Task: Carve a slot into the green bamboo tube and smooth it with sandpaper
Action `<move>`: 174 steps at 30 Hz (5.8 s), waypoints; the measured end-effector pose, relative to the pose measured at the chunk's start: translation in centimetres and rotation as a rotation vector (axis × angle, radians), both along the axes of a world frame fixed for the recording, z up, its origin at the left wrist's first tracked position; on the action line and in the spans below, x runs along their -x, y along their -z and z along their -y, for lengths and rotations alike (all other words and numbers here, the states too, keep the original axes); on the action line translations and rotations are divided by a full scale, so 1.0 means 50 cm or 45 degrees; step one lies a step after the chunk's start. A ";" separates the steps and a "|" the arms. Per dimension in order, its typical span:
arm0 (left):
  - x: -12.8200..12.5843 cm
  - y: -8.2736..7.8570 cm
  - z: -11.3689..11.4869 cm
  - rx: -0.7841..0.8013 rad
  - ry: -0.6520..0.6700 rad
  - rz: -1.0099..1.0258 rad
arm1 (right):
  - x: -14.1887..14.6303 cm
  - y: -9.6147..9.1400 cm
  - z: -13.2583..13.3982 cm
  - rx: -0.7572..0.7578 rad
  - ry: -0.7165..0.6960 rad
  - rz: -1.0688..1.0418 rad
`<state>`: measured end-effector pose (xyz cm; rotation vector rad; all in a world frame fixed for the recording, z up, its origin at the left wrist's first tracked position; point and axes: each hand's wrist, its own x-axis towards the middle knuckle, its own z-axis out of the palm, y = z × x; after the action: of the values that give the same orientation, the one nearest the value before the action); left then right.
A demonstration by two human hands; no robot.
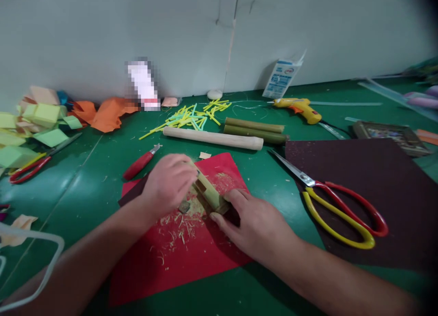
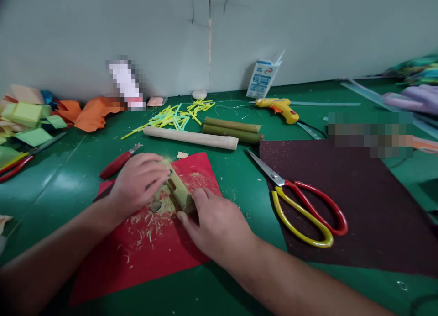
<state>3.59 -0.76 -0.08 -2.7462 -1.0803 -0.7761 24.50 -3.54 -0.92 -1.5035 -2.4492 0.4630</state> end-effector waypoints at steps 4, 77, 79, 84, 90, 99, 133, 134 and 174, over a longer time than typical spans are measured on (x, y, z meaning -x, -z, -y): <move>-0.002 -0.002 0.001 0.049 0.124 0.002 | -0.002 -0.001 0.002 -0.021 -0.005 0.020; 0.019 0.008 -0.028 0.002 -0.022 0.093 | -0.004 -0.002 -0.002 -0.031 -0.033 0.022; 0.020 0.005 -0.027 -0.004 -0.087 0.119 | -0.003 -0.003 -0.001 -0.031 -0.031 0.022; 0.022 0.006 -0.027 0.043 0.037 0.059 | -0.005 -0.006 0.000 0.004 -0.033 0.018; 0.028 0.012 -0.030 0.041 -0.011 0.106 | -0.005 -0.005 -0.001 0.022 -0.038 0.029; 0.030 0.010 -0.027 0.011 0.029 0.064 | -0.003 -0.008 0.000 0.042 -0.036 0.042; 0.029 0.016 -0.027 -0.014 -0.100 0.179 | -0.005 -0.002 0.001 -0.010 -0.014 0.057; 0.027 0.015 -0.026 0.002 -0.095 0.166 | -0.006 -0.002 0.001 -0.005 -0.030 0.055; -0.002 0.001 0.000 0.056 0.066 0.054 | -0.005 -0.009 0.002 0.028 -0.051 0.045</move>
<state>3.69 -0.77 -0.14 -2.8177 -1.0500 -0.8309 24.77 -3.66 -0.47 -1.4857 -2.5132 0.4765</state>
